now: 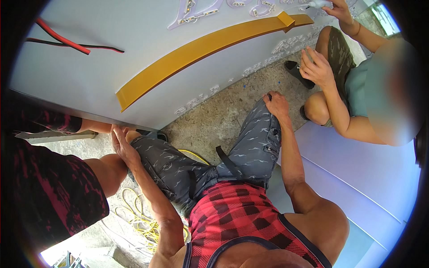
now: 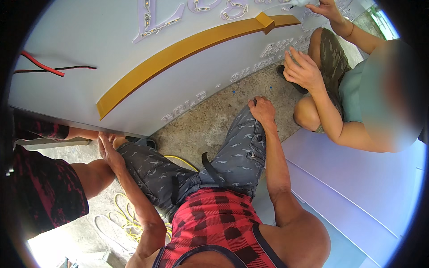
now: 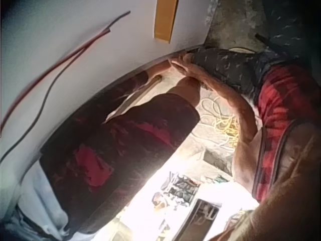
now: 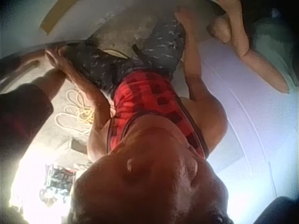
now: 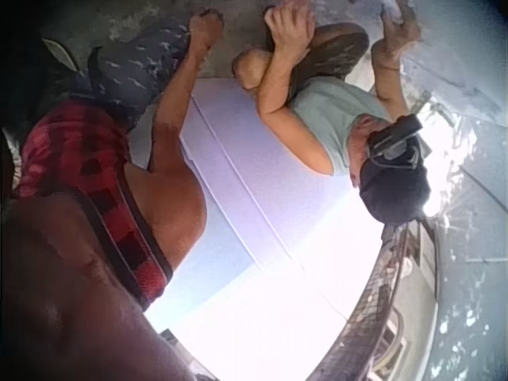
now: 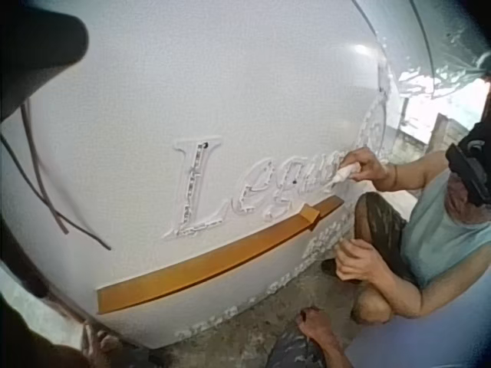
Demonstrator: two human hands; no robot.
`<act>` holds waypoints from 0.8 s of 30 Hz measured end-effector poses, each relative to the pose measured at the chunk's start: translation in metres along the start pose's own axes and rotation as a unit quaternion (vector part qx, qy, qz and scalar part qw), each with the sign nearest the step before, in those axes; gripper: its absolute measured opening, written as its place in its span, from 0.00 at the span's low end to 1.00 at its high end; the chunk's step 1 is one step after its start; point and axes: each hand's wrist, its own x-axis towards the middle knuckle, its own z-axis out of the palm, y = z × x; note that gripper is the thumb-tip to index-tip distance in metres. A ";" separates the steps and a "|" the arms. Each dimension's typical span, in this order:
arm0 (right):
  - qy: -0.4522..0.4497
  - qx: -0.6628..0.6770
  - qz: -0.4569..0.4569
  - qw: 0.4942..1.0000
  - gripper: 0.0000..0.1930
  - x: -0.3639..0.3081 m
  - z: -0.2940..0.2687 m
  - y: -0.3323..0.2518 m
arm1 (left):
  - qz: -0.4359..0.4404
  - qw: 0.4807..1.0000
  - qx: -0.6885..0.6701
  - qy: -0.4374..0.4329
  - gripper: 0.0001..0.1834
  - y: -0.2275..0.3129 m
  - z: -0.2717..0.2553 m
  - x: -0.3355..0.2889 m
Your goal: Collaborating to apply adhesive and gold-colored trim pieces to a large white LED-backlit sign.
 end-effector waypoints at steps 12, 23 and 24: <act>0.001 0.000 0.005 1.000 0.20 -0.002 -0.005 -0.008 | 0.018 0.999 0.004 -0.033 0.19 -0.013 -0.001 0.001; 0.008 0.015 0.003 1.000 0.19 -0.001 -0.002 -0.007 | 0.014 0.999 0.012 -0.044 0.18 -0.015 -0.004 0.002; 0.006 0.021 0.008 1.000 0.19 -0.001 -0.003 -0.008 | 0.013 0.999 0.013 -0.043 0.18 -0.018 -0.005 0.003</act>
